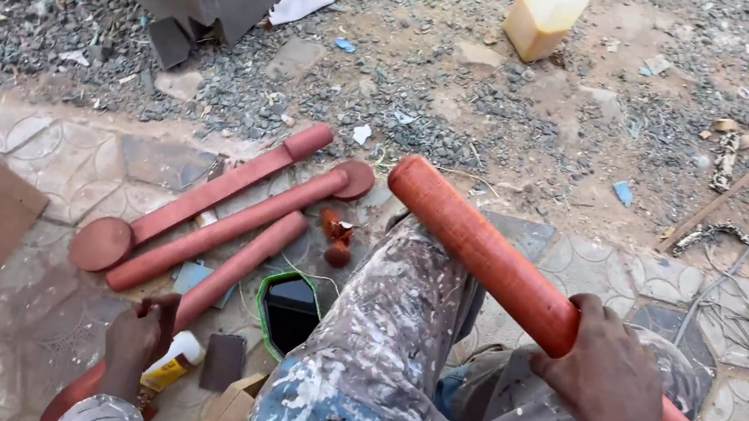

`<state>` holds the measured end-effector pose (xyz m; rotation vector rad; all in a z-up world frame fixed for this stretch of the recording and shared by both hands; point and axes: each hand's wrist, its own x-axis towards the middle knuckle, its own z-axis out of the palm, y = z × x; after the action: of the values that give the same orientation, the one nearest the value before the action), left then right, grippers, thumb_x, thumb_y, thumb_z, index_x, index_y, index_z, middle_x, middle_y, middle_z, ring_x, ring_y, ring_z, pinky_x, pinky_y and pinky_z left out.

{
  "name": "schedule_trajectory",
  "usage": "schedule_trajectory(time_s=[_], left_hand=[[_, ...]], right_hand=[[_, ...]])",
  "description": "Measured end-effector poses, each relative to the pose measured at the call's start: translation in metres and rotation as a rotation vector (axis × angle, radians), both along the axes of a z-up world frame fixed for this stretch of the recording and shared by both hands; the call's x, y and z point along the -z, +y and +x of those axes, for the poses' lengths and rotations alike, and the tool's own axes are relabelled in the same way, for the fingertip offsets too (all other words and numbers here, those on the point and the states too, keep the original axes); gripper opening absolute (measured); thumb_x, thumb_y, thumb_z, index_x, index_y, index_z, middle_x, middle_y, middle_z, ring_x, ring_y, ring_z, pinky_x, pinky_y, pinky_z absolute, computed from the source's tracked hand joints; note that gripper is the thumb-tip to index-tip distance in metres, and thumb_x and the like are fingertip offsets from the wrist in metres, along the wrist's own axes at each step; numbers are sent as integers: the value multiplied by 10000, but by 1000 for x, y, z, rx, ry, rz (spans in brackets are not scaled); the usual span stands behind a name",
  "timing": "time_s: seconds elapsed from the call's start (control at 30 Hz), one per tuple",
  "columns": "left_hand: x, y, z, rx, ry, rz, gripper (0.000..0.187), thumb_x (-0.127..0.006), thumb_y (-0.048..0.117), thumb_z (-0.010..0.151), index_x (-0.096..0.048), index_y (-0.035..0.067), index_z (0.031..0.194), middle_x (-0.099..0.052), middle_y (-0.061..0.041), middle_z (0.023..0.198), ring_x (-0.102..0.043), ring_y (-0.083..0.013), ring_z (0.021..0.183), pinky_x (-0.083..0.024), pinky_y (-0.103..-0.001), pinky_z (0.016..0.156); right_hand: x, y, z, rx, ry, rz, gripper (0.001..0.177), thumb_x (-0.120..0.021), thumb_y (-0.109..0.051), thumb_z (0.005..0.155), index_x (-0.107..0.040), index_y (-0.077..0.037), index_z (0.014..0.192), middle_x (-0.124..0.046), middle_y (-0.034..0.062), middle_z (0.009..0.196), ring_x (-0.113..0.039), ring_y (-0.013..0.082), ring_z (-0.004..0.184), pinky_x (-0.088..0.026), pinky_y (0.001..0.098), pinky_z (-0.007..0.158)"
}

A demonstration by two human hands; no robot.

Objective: Manual sanding of wooden furniture legs using sandpaper to smooth the surface.

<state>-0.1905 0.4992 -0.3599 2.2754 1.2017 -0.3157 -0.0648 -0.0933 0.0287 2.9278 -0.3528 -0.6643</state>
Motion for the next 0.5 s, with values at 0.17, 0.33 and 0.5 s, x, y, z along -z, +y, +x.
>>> schedule_trajectory(time_s=[0.17, 0.33, 0.5], left_hand=[[-63, -49, -10, -58, -6, -38, 531, -711, 347, 881, -661, 67, 1329, -707, -264, 1200, -694, -450, 1048, -558, -505, 880], [-221, -165, 49, 323, -861, 231, 784, -769, 230, 800, -468, -12, 1483, -566, -223, 1426, -585, -387, 1246, -457, -459, 1069], [-388, -273, 73, 1034, -955, 192, 904, -737, 338, 842, -311, 72, 1595, -308, -146, 1688, -244, -311, 1588, -142, -532, 1268]], right_hand=[[-4, 6, 7, -44, -78, 9, 820, -897, -490, 703, -560, -279, 1420, -795, 33, 1089, -788, 248, 903, -607, 411, 866], [-20, 42, 23, -168, -126, 208, 859, -946, -288, 638, -594, -166, 1411, -758, 65, 1191, -789, 276, 918, -597, 402, 902], [-25, 103, 36, -638, -291, 162, 583, -849, -229, 717, -646, -244, 1263, -749, 26, 1101, -717, 246, 965, -505, 490, 1017]])
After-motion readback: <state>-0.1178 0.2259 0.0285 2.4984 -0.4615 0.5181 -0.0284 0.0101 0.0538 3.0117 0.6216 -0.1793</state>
